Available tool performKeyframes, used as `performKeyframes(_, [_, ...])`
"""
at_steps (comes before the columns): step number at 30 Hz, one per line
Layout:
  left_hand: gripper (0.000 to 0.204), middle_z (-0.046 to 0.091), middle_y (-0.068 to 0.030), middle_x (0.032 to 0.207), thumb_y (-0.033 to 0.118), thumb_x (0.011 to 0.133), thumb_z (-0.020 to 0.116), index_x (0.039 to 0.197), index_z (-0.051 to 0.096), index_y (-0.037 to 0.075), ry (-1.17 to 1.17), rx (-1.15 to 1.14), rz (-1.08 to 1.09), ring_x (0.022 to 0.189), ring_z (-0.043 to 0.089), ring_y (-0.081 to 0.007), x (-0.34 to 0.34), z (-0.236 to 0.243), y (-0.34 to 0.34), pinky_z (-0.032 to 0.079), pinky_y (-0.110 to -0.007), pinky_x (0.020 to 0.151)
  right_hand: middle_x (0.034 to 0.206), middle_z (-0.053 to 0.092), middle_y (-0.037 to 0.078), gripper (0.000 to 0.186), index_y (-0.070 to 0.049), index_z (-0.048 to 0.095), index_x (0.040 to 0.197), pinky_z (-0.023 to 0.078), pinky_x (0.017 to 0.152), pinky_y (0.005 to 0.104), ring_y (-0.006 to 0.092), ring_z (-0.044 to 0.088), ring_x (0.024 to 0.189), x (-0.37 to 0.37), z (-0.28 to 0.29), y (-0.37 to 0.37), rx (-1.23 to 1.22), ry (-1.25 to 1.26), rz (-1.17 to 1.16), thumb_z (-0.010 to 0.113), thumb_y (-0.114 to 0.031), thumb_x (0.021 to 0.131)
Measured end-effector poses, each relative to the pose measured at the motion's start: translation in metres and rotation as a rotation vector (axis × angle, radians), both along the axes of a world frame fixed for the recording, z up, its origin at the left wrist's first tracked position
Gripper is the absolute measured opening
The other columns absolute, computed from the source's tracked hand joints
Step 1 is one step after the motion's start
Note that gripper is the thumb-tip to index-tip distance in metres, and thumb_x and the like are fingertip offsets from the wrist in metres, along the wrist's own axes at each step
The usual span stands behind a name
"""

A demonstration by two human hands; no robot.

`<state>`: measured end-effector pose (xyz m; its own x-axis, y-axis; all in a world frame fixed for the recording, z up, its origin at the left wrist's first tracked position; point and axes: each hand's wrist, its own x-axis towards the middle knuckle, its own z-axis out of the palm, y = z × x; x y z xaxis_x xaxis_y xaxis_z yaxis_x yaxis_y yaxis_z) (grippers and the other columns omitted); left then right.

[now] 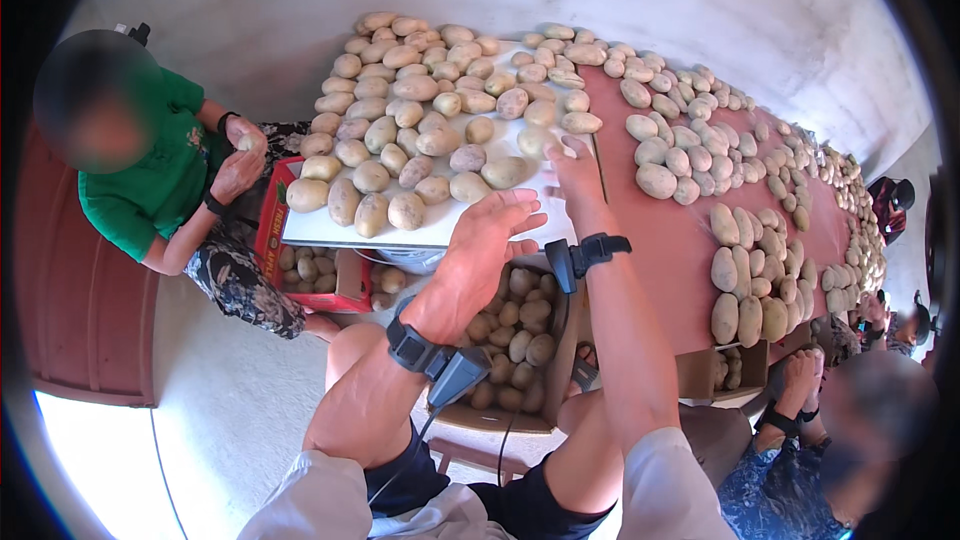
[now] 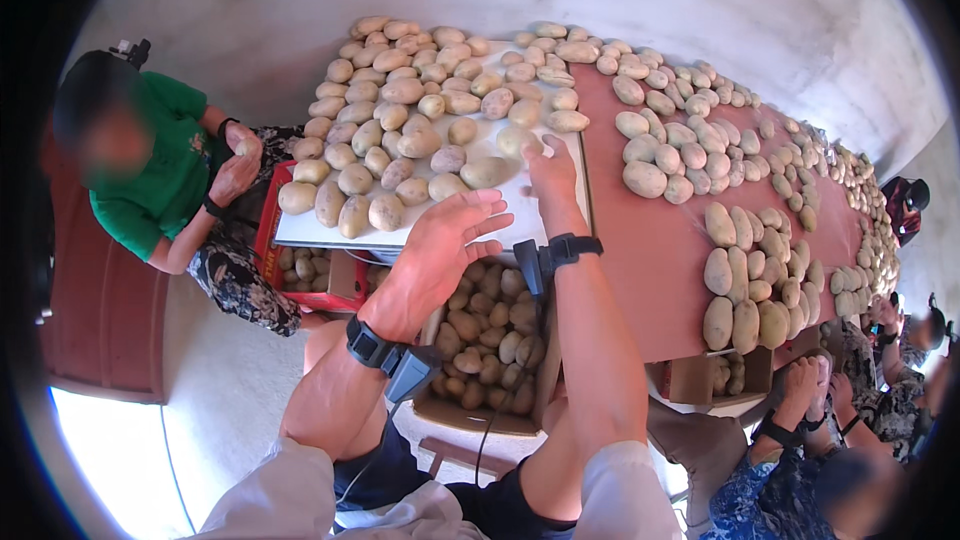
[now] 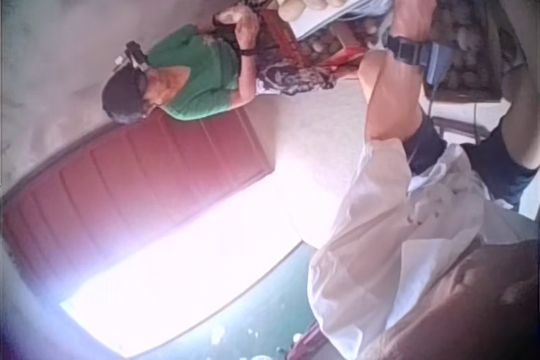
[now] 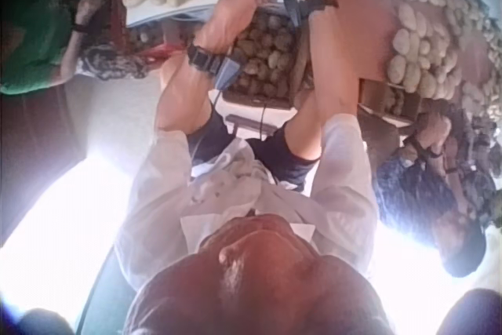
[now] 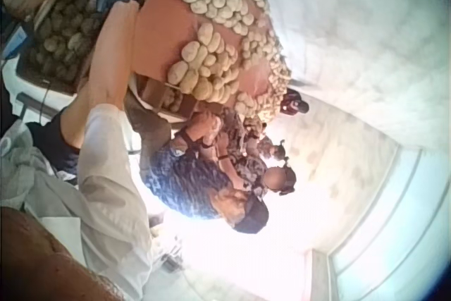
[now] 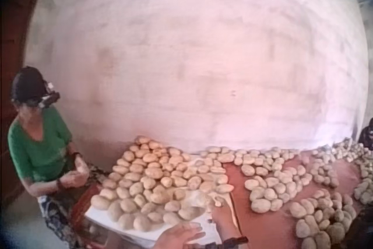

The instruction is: Sorting potatoes from a table into cardboard boxes.

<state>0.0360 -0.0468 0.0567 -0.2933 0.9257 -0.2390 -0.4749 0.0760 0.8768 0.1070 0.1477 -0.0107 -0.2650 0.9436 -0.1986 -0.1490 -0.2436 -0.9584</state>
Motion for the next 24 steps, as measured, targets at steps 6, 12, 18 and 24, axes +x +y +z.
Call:
performKeyframes(6, [0.037,0.060,-0.0116,0.131,0.022,0.101,0.059,0.130,0.057,-0.001,-0.010,0.034,0.035,0.124,0.060,-0.0243,-0.013,0.004,-0.008,0.049,-0.037,0.094,0.078,0.071,0.010,0.043,-0.002,0.067,0.126,0.053,0.063,0.0329,0.0171,0.066,0.064,-0.002,-0.044,0.028,0.332,-0.387,0.054,0.073,-0.023,0.089])
performKeyframes(12, [0.038,0.060,-0.0140,0.132,0.020,0.103,0.054,0.133,0.054,-0.003,-0.070,0.104,0.064,0.125,0.060,-0.0270,-0.027,0.000,-0.003,0.050,-0.038,0.095,0.084,0.071,0.010,0.042,-0.006,0.068,0.127,0.053,0.055,0.0337,0.0179,0.066,0.067,0.006,-0.050,0.041,0.281,-0.450,0.163,0.071,-0.026,0.091])
performKeyframes(18, [0.041,0.058,-0.0154,0.137,0.016,0.104,0.052,0.138,0.050,-0.005,-0.076,0.176,0.120,0.128,0.058,-0.0279,-0.050,0.004,0.000,0.049,-0.038,0.099,0.114,0.068,0.009,0.046,0.002,0.059,0.134,0.053,0.082,0.0324,0.0171,0.066,0.101,0.022,-0.036,0.005,0.174,-0.303,0.248,0.068,-0.021,0.094])
performKeyframes(24, [0.043,0.060,-0.0156,0.133,0.014,0.104,0.054,0.141,0.048,-0.006,-0.083,0.270,0.017,0.123,0.061,-0.0269,-0.076,-0.007,0.010,0.049,-0.037,0.099,0.095,0.071,0.009,0.039,0.002,0.063,0.127,0.055,0.072,0.0316,0.0183,0.067,0.084,0.064,-0.033,-0.041,0.208,-0.353,0.221,0.067,-0.017,0.093])
